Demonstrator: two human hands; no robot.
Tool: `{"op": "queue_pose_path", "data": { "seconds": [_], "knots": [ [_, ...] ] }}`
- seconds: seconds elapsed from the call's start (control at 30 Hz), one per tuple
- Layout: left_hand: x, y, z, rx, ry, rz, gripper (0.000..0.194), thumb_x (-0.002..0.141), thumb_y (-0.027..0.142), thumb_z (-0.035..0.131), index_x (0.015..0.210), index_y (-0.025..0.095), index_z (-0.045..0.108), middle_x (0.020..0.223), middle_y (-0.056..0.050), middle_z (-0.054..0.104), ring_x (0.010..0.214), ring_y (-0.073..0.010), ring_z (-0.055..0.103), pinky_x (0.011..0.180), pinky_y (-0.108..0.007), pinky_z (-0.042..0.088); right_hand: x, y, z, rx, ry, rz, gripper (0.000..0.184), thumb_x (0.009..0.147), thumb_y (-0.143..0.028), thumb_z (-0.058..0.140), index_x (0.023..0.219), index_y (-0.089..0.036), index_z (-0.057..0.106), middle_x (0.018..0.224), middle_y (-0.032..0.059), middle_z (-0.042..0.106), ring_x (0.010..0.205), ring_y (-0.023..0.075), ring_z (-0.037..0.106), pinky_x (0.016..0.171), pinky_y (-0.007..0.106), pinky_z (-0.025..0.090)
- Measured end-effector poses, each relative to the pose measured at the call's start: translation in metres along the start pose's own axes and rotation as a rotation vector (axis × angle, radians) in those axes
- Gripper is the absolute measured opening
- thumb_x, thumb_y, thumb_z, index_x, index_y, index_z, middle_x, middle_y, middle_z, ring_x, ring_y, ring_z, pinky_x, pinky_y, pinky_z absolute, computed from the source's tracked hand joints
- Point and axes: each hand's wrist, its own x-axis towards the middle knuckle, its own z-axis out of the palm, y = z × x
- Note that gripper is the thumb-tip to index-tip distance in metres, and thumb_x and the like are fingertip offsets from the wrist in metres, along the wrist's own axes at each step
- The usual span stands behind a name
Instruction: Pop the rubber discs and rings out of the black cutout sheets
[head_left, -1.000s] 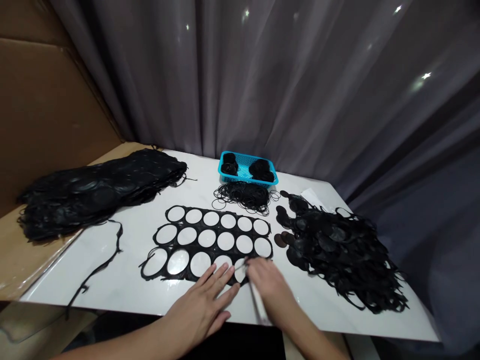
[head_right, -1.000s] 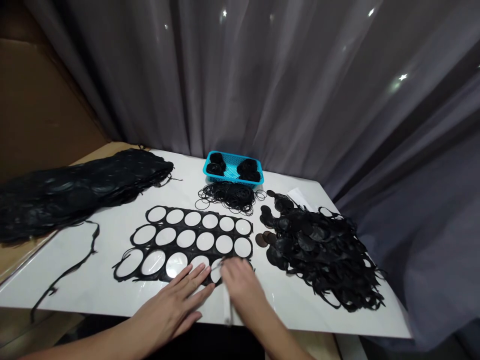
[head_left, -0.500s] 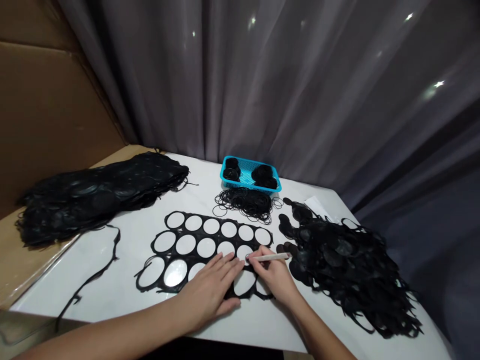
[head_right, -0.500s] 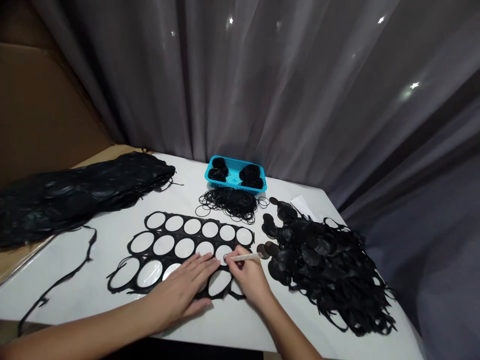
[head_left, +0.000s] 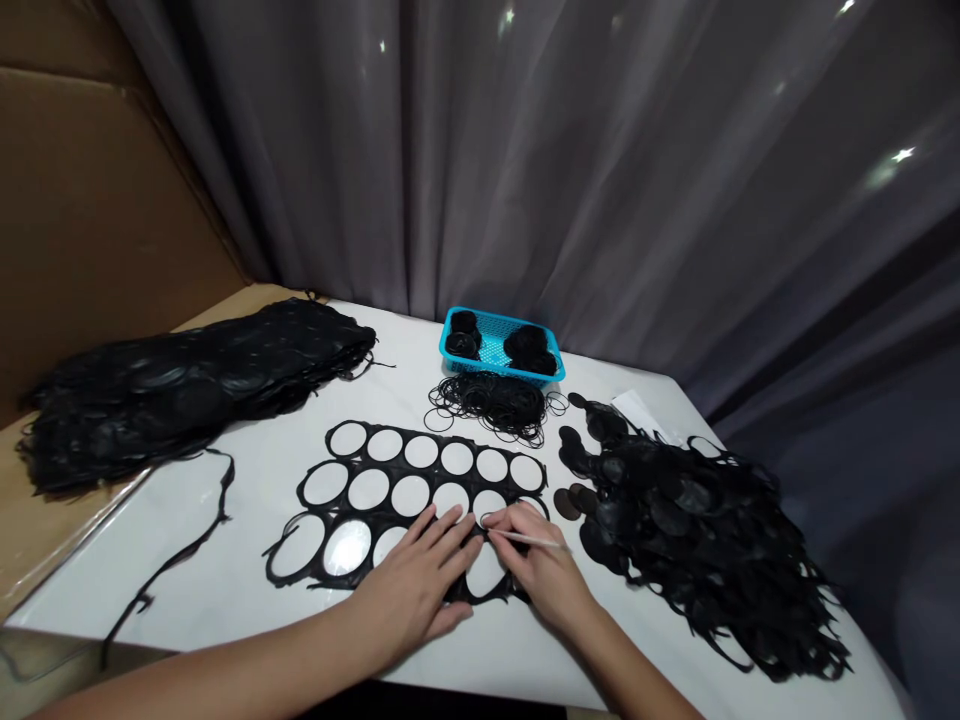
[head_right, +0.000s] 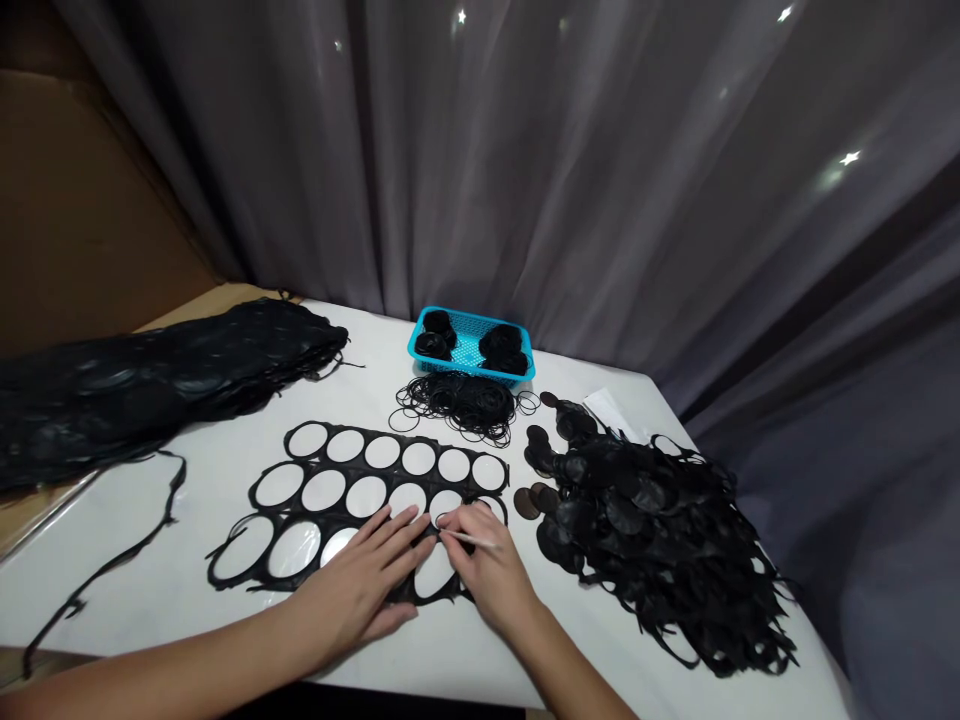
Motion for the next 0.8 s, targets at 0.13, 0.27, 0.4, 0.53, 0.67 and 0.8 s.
{"op": "queue_pose_path", "data": {
  "seconds": [0.13,0.27,0.4,0.53,0.67,0.8],
  "knots": [
    [-0.001,0.0,-0.002,-0.019,-0.052,-0.008,0.072,0.09,0.046,0.066,0.151,0.02,0.038,0.159,-0.012,0.036,0.148,-0.0331,0.029,0.12,-0.051,0.026,-0.002,0.003,0.003,-0.313,-0.034,-0.251,0.024,0.095,-0.01,0.048,0.111,-0.021,0.062,0.108,0.0108,0.069,0.103,0.0257,0.062,0.087,0.038,0.049],
    [-0.002,-0.001,-0.003,-0.051,-0.088,-0.001,0.073,0.089,0.043,0.068,0.152,0.021,0.037,0.16,-0.01,0.034,0.149,-0.0345,0.027,0.12,-0.053,0.025,0.029,0.03,-0.025,-0.385,0.139,-0.084,0.019,0.095,-0.017,0.046,0.088,-0.021,0.063,0.09,0.0083,0.069,0.087,0.0243,0.061,0.08,0.036,0.048],
    [-0.004,0.001,-0.013,-0.11,-0.084,-0.005,0.074,0.089,0.043,0.069,0.153,0.022,0.037,0.158,-0.009,0.038,0.148,-0.0341,0.028,0.12,-0.053,0.026,0.063,0.067,-0.068,-0.396,0.379,0.125,0.027,0.099,-0.029,0.039,0.081,-0.02,0.056,0.084,0.011,0.066,0.079,0.0248,0.059,0.073,0.035,0.044],
    [0.006,0.0,-0.03,-0.174,-0.086,-0.014,0.068,0.092,0.05,0.065,0.15,0.024,0.042,0.156,-0.008,0.041,0.146,-0.0327,0.034,0.12,-0.051,0.028,0.068,0.069,-0.071,-0.31,0.351,0.202,0.028,0.097,-0.039,0.047,0.076,-0.022,0.056,0.074,0.0052,0.068,0.062,0.0192,0.057,0.062,0.029,0.043],
    [0.032,-0.014,-0.028,-0.108,-0.068,-0.067,0.069,0.095,0.051,0.062,0.15,0.015,0.042,0.155,-0.015,0.041,0.144,-0.0336,0.038,0.118,-0.049,0.032,0.062,0.044,-0.042,-0.1,0.177,0.209,0.028,0.095,-0.04,0.053,0.077,-0.021,0.06,0.082,0.0046,0.072,0.07,0.0188,0.062,0.065,0.028,0.046],
    [0.047,-0.028,-0.008,-0.021,-0.032,-0.074,0.071,0.095,0.059,0.058,0.149,0.016,0.043,0.154,-0.016,0.043,0.144,-0.0346,0.038,0.118,-0.05,0.029,0.06,0.029,-0.021,0.16,0.029,0.251,0.02,0.093,-0.036,0.057,0.083,-0.02,0.064,0.089,0.0051,0.073,0.078,0.02,0.065,0.071,0.029,0.049]
  ]
}}
